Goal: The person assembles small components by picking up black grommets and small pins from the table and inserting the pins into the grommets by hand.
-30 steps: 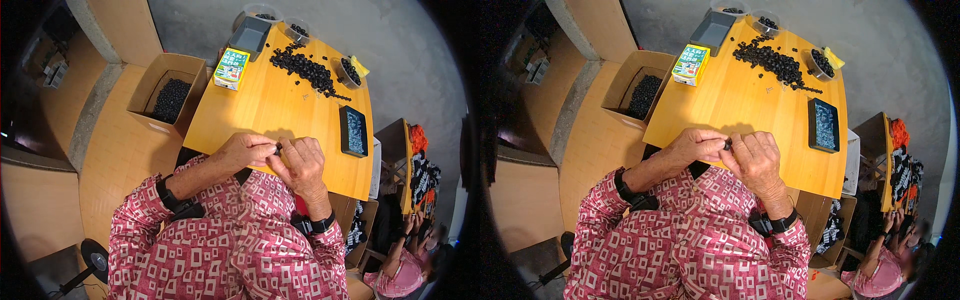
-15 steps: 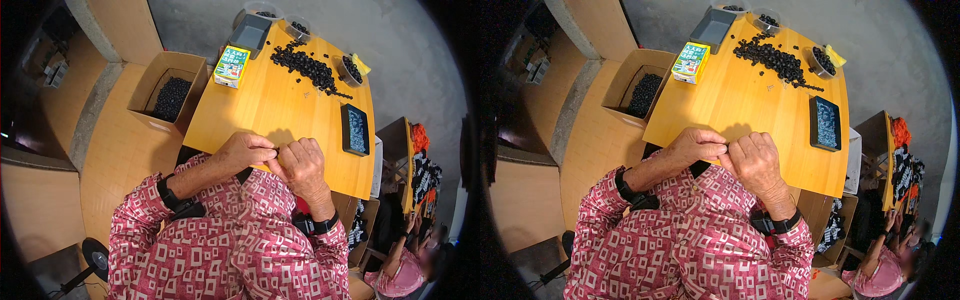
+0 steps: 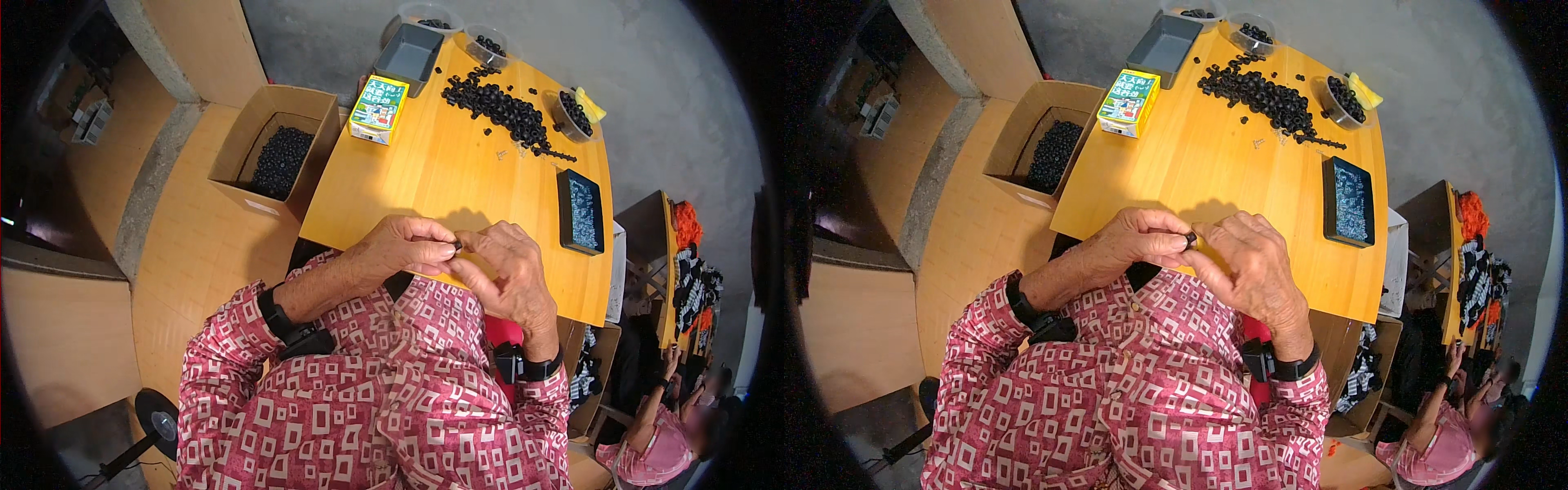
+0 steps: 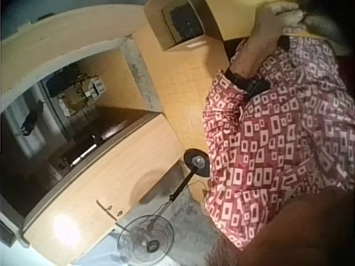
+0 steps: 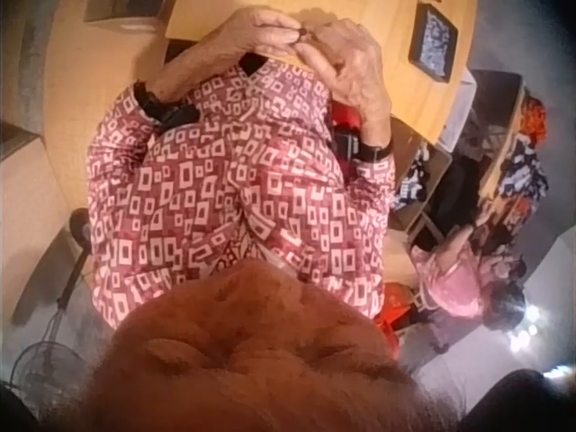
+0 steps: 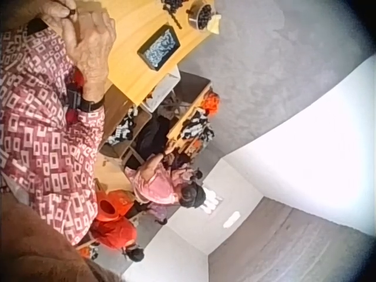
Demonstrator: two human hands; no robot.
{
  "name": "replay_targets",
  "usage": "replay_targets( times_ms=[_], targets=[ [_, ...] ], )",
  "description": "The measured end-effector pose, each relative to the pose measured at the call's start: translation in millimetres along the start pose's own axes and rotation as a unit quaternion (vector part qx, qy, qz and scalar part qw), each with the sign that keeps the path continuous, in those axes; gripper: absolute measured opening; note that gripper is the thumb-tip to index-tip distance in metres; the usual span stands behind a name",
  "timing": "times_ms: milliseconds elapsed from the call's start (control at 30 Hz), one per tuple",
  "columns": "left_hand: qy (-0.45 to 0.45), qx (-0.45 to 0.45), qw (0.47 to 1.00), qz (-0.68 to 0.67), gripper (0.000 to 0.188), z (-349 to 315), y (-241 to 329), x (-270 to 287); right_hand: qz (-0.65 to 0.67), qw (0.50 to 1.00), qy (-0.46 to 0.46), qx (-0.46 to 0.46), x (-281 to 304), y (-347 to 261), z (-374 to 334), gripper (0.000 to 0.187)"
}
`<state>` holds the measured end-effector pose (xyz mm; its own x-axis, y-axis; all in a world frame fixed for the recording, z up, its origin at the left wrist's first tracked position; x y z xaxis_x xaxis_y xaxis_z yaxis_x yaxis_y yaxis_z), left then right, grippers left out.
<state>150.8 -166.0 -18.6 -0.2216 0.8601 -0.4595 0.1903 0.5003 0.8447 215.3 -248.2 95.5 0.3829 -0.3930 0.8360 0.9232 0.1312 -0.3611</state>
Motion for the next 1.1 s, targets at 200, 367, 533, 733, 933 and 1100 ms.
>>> replay_targets(
  times_ms=[200,367,533,733,933,1100],
  targets=[
    [-0.025,0.019,0.999,-0.011,0.034,0,-1,-6,0.221,0.971,0.023,-0.091,-8,28,-10,0.019],
    [-0.008,0.030,0.999,-0.033,0.031,1,-3,-5,0.249,0.960,0.019,-0.123,-13,34,-11,0.015],
    [0.005,-0.004,1.000,-0.015,0.030,0,0,-1,0.091,0.995,0.034,-0.021,-1,10,-4,0.014],
    [0.002,0.002,1.000,-0.007,0.033,1,-1,2,0.067,0.997,0.041,0.001,-3,4,-2,0.018],
    [0.030,0.000,0.998,-0.046,0.026,5,-5,4,0.054,0.993,0.098,-0.039,-2,3,-9,0.037],
    [0.020,0.013,0.999,-0.046,0.034,3,-5,1,-0.054,0.994,0.090,-0.008,-12,-4,-9,0.043]
  ],
)
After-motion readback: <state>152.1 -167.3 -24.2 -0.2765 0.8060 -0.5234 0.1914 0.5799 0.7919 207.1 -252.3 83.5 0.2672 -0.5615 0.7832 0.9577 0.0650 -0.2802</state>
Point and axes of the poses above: each hand's wrist, its own z-axis towards the middle knuckle, its own x-axis out of the back of the hand, y = z × x, the point moved 9 cm from there along z, towards the middle knuckle, and after that the axes turned 3 degrees about x, right-handed, at the moved point
